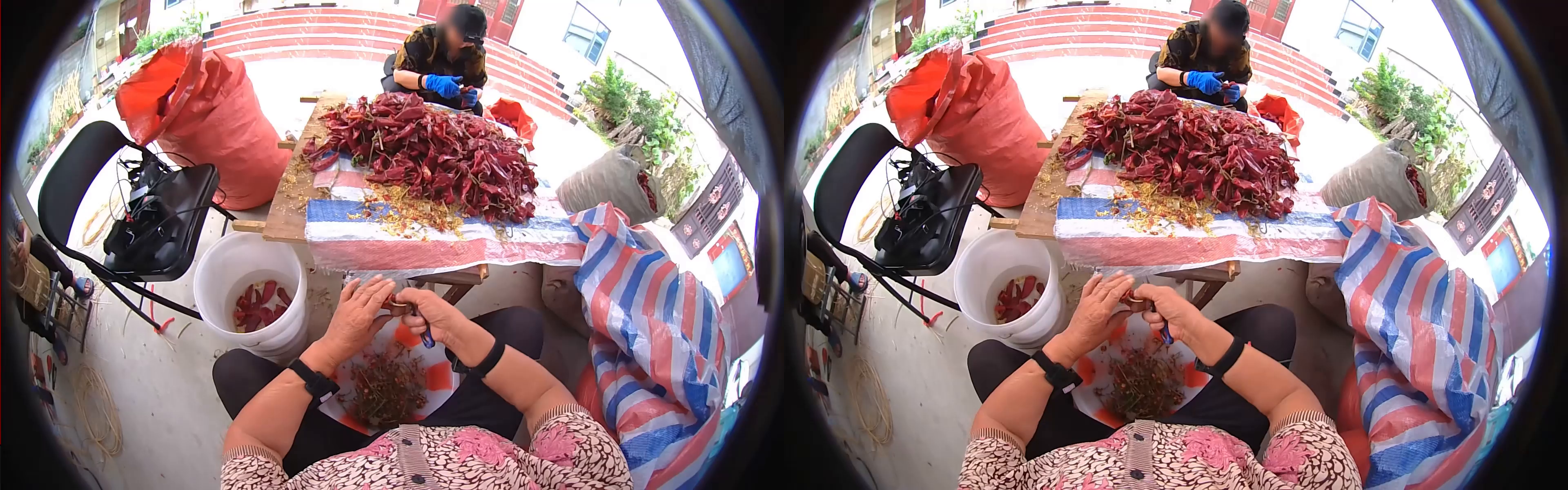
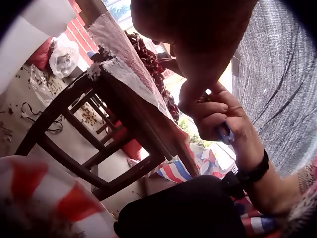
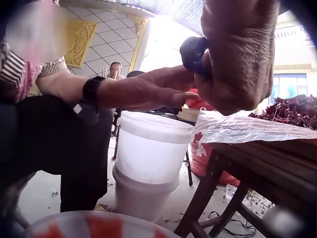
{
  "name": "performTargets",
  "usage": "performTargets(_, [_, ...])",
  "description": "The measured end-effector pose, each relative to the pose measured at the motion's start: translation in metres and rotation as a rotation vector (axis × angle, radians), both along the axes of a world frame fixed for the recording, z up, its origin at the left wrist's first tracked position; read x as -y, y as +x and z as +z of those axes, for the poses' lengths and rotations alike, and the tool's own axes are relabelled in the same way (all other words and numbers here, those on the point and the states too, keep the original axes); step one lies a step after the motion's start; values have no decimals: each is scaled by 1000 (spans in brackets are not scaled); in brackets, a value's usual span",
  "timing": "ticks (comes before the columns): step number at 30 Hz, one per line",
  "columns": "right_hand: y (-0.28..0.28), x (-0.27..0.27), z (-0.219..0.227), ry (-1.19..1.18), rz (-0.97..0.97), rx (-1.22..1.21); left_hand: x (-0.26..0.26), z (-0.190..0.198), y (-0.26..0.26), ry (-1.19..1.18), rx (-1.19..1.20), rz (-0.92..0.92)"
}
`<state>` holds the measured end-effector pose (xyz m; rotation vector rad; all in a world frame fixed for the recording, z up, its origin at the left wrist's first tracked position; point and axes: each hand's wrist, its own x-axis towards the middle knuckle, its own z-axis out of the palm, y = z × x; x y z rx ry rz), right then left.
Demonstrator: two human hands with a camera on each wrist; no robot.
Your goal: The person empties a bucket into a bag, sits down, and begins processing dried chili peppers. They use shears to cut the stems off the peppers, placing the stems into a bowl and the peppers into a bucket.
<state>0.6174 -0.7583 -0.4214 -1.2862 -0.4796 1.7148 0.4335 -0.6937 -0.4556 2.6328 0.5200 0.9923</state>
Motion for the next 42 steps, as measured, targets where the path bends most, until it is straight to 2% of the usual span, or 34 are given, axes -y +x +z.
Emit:
performTargets(2, [0, 10, -4, 9, -13, -26, -1, -4, 0, -28, 1, -31])
performTargets(4, [1, 18, -3, 22, -31, -39, 1, -2, 0, -188, 35, -84])
performTargets(7, [-4, 30, -13, 245, -197, 49, 8, -5, 2, -378, 66, -71])
performTargets(10, [-17, 38, -9, 372, -196, 43, 16, -10, 7, -555, 135, -87])
performTargets(13, [-23, 38, -23, 368, -296, 175, 25, -6, 7, -740, 138, -88])
performTargets(16, [-26, 40, -26, 313, -313, 81, 27, -4, 7, -836, 143, -86])
performTargets(19, [-33, 44, -16, 390, -329, 279, 31, 1, 8, -848, 169, -47])
performTargets(22, [-21, 34, -52, 702, -332, 881, 31, -6, 10, -770, 196, -54])
performTargets(23, [-22, 34, -48, 663, -305, 919, 31, -5, 11, -733, 206, -68])
performTargets(25, [-21, 37, -39, 583, -247, 994, 30, -2, 13, -823, 123, -60])
performTargets(26, [-25, 39, -33, 600, -258, 1096, 30, 1, 13, -869, 82, -56])
performTargets(29, [-42, 44, -17, 694, -281, 1405, 27, -10, 16, -683, 130, -49])
performTargets(31, [-50, 46, -10, 814, -276, 1619, 29, -12, 17, -652, 174, -31])
performTargets(35, [-45, 42, -17, 997, -162, 1640, 33, -16, 16, -658, 186, 4])
performTargets(37, [-39, 40, -21, 1078, -87, 1596, 30, -26, 19, -1011, 144, -21])
performTargets(38, [-37, 39, -23, 1009, -137, 1559, 30, -22, 18, -1186, 125, -32])
performTargets(40, [-34, 34, -27, 873, -229, 1480, 30, -13, 18, -1246, 113, -92])
performTargets(42, [-29, 30, -30, 724, -275, 1071, 31, 2, 17, -1308, 124, -164])
